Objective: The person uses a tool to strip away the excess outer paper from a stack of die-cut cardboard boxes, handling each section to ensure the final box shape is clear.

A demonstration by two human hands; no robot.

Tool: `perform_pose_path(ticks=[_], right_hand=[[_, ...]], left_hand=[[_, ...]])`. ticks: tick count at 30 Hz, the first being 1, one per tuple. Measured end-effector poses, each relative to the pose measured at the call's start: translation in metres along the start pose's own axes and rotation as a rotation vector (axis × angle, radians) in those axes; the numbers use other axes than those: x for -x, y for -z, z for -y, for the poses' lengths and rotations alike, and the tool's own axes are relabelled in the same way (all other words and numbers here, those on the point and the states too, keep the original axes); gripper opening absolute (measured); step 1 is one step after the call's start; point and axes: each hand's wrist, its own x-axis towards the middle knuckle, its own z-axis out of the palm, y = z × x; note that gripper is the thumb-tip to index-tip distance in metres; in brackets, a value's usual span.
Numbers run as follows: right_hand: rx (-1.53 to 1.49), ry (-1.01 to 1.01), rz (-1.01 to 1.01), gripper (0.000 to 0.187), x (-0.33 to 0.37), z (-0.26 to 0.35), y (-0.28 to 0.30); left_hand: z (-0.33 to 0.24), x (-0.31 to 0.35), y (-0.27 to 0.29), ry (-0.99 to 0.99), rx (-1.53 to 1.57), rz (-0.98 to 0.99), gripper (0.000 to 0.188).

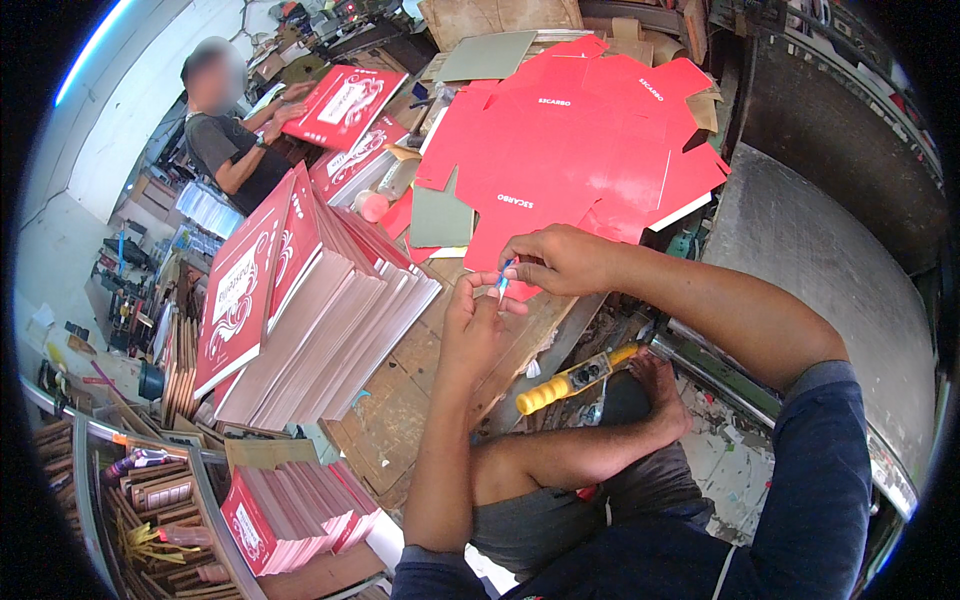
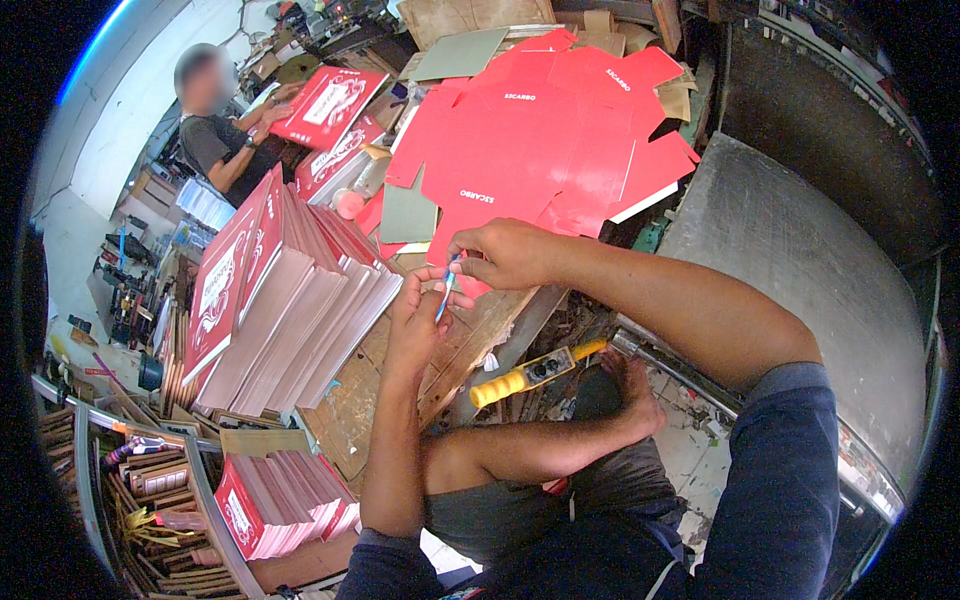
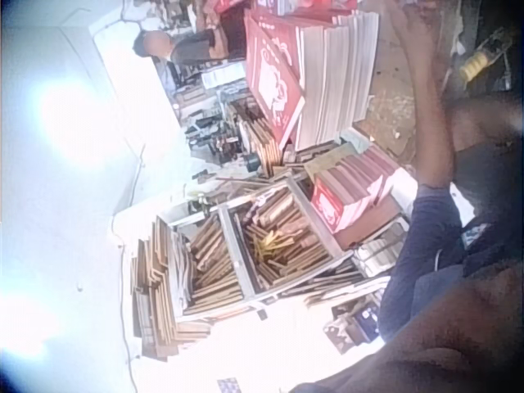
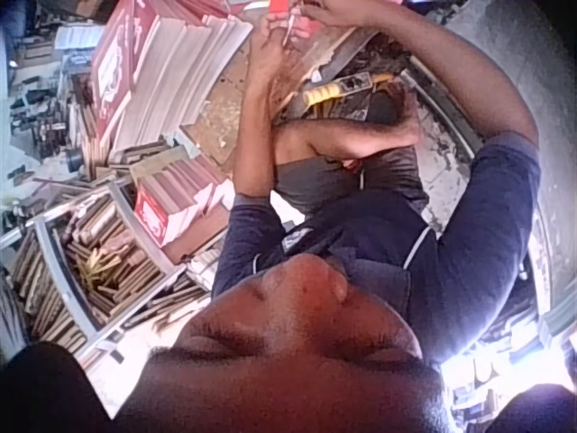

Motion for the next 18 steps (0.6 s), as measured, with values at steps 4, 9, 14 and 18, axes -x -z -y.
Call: perform_pose_path(ticks=[4, 9, 14, 18], right_hand=[[-0.009, -0.027, 0.016, 0.019, -0.0005, -0.0007, -0.0006], [-0.029, -0.032, 0.005, 0.024, -0.0007, 0.0011, 0.0004], [-0.051, -0.036, -0.001, 0.024, -0.0004, -0.0003, -0.0008], [-0.034, -0.029, -0.002, 0.023, -0.0004, -0.0014, -0.001]], left_hand=[[-0.0027, 0.0019, -0.0015, 0.013, 0.015, -0.019, 0.016], [-0.0014, 0.0024, 0.0013, 0.009, -0.003, -0.001, 0.02], [0.0029, 0.0009, 0.0015, -0.06, -0.014, 0.014, 0.022], [0.0067, -0.0012, 0.0022, -0.076, -0.018, 0.019, 0.022]])
